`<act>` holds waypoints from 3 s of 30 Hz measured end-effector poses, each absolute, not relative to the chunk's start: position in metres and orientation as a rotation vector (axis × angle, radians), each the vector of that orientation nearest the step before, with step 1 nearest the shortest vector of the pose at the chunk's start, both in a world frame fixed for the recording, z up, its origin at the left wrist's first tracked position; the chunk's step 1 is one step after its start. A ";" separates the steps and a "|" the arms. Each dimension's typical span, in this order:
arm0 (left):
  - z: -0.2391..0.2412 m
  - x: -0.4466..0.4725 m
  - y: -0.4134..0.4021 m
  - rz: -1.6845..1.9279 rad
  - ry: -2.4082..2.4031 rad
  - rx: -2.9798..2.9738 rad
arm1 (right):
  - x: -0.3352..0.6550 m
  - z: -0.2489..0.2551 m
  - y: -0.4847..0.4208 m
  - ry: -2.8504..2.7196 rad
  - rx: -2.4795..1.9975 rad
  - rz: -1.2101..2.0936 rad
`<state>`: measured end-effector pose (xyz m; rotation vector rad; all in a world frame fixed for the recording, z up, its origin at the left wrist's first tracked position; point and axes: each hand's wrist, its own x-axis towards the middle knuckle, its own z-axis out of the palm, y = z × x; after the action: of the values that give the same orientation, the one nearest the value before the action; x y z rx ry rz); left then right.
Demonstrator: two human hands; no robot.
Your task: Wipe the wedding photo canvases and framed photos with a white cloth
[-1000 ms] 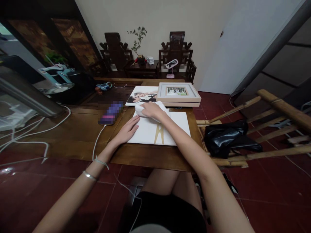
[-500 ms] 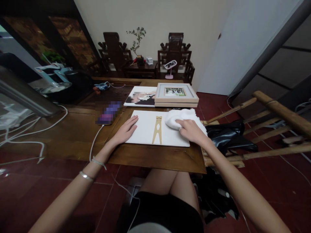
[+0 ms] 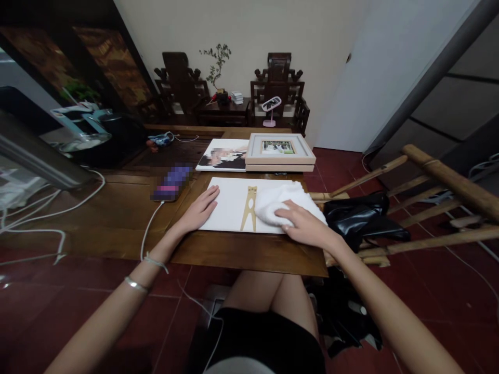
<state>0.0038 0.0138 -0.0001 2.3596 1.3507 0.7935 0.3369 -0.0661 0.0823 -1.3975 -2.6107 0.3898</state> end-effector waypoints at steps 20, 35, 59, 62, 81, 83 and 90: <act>-0.002 0.003 0.015 0.829 1.336 2.337 | 0.333 0.077 -0.040 -2.549 -1.499 0.274; -0.001 0.003 0.014 0.831 1.338 2.338 | 0.333 0.083 -0.092 -2.616 -1.398 0.393; -0.001 0.004 0.014 0.781 1.360 2.349 | 0.282 0.069 -0.117 -2.650 -1.196 0.437; -0.002 0.003 0.014 0.777 1.355 2.349 | 0.283 0.077 -0.127 -2.729 -1.122 0.486; -0.008 0.000 0.019 0.796 1.322 2.361 | 0.237 0.065 -0.002 -2.455 -1.382 0.220; -0.008 0.000 0.019 0.800 1.326 2.360 | 0.236 0.065 -0.023 -2.554 -1.364 0.214; -0.007 0.001 0.018 0.803 1.321 2.358 | 0.236 0.075 -0.101 -2.756 -1.209 0.318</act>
<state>0.0011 0.0184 -0.0068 2.3575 1.3215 0.8025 0.2362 -0.1010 0.0745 -1.2091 -2.7558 0.3179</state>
